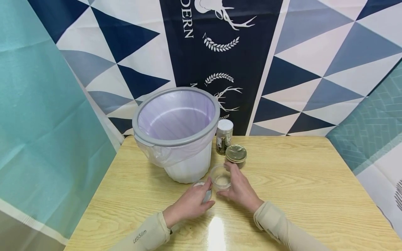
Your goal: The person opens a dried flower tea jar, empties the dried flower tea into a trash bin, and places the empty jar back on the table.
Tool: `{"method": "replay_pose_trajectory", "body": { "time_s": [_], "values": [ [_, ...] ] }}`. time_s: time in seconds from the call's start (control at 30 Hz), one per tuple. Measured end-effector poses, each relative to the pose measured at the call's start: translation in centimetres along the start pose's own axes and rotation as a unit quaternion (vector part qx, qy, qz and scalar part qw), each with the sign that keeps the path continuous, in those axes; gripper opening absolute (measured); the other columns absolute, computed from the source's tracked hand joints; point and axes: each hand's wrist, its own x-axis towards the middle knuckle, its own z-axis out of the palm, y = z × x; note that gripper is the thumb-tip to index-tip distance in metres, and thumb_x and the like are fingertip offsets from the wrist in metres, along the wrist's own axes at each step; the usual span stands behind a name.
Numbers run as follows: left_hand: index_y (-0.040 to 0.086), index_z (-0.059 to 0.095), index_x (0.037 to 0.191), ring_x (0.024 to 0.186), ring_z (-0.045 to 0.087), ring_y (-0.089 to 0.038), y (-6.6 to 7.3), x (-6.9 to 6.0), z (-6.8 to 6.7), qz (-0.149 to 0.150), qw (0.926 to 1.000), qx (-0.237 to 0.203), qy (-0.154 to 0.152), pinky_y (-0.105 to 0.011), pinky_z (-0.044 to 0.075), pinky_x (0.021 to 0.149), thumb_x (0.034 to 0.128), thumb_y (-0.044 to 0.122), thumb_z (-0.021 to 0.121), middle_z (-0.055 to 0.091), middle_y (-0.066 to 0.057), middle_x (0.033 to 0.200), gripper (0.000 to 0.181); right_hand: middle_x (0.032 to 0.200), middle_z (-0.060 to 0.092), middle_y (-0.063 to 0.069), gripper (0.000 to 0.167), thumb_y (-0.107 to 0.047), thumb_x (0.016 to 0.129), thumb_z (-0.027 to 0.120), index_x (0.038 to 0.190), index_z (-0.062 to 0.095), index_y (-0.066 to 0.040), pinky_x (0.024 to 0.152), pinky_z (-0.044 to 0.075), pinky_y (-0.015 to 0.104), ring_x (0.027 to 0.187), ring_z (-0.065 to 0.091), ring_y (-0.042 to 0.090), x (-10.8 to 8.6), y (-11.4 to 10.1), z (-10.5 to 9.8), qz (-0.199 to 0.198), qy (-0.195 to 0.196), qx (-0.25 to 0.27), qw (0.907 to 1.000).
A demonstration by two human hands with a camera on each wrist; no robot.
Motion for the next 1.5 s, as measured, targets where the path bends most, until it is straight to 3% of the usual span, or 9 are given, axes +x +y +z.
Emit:
{"method": "replay_pose_trajectory", "body": {
  "time_s": [0.43, 1.0, 1.27, 1.4, 1.5],
  "values": [
    [-0.011, 0.039, 0.153, 0.112, 0.070, -0.023, 0.2, -0.2, 0.0, -0.003, 0.9998, 0.019, 0.001, -0.038, 0.056, 0.097, 0.0964, 0.026, 0.072, 0.072, -0.010, 0.129, 0.076, 0.141, 0.054, 0.021, 0.102, -0.023, 0.071, 0.097, 0.149, 0.034, 0.001, 0.099, 0.055, 0.055, 0.127, 0.061, 0.040, -0.8, 0.2, -0.5, 0.018, -0.054, 0.016, 0.9982],
    [-0.007, 0.036, 0.156, 0.117, 0.068, -0.022, 0.1, 0.0, 0.1, -0.027, 0.9993, 0.019, -0.020, -0.037, 0.055, 0.102, 0.0987, 0.030, 0.070, 0.070, -0.007, 0.134, 0.077, 0.141, 0.057, 0.023, 0.104, -0.030, 0.073, 0.096, 0.151, 0.033, 0.000, 0.102, 0.054, 0.056, 0.125, 0.062, 0.041, -0.9, -0.2, -1.5, 0.035, -0.078, 0.016, 0.9962],
    [-0.006, 0.038, 0.156, 0.122, 0.067, -0.025, -0.1, 0.2, -0.1, -0.033, 0.9991, 0.014, -0.022, -0.040, 0.054, 0.104, 0.0992, 0.027, 0.069, 0.071, -0.006, 0.134, 0.073, 0.136, 0.057, 0.017, 0.107, -0.026, 0.070, 0.097, 0.154, 0.036, 0.000, 0.097, 0.056, 0.053, 0.116, 0.066, 0.037, -0.7, -0.1, -1.2, 0.024, -0.074, 0.004, 0.9969],
    [-0.004, 0.039, 0.155, 0.115, 0.070, -0.026, -0.3, 0.1, -0.3, -0.033, 0.9993, 0.014, -0.007, -0.041, 0.058, 0.096, 0.0987, 0.025, 0.070, 0.072, -0.008, 0.132, 0.071, 0.142, 0.053, 0.018, 0.119, -0.031, 0.067, 0.099, 0.160, 0.030, -0.006, 0.096, 0.057, 0.055, 0.116, 0.066, 0.037, -0.6, -0.1, -2.0, 0.028, -0.104, 0.005, 0.9942],
    [-0.004, 0.043, 0.153, 0.107, 0.073, -0.027, -0.4, 0.0, -0.6, -0.021, 0.9991, 0.021, 0.030, -0.041, 0.060, 0.090, 0.0974, 0.020, 0.070, 0.074, -0.011, 0.126, 0.067, 0.153, 0.045, 0.022, 0.126, -0.037, 0.066, 0.098, 0.164, 0.025, -0.011, 0.098, 0.054, 0.061, 0.122, 0.062, 0.043, -0.1, -0.1, -3.7, 0.032, -0.124, 0.013, 0.9916]
  ]
}}
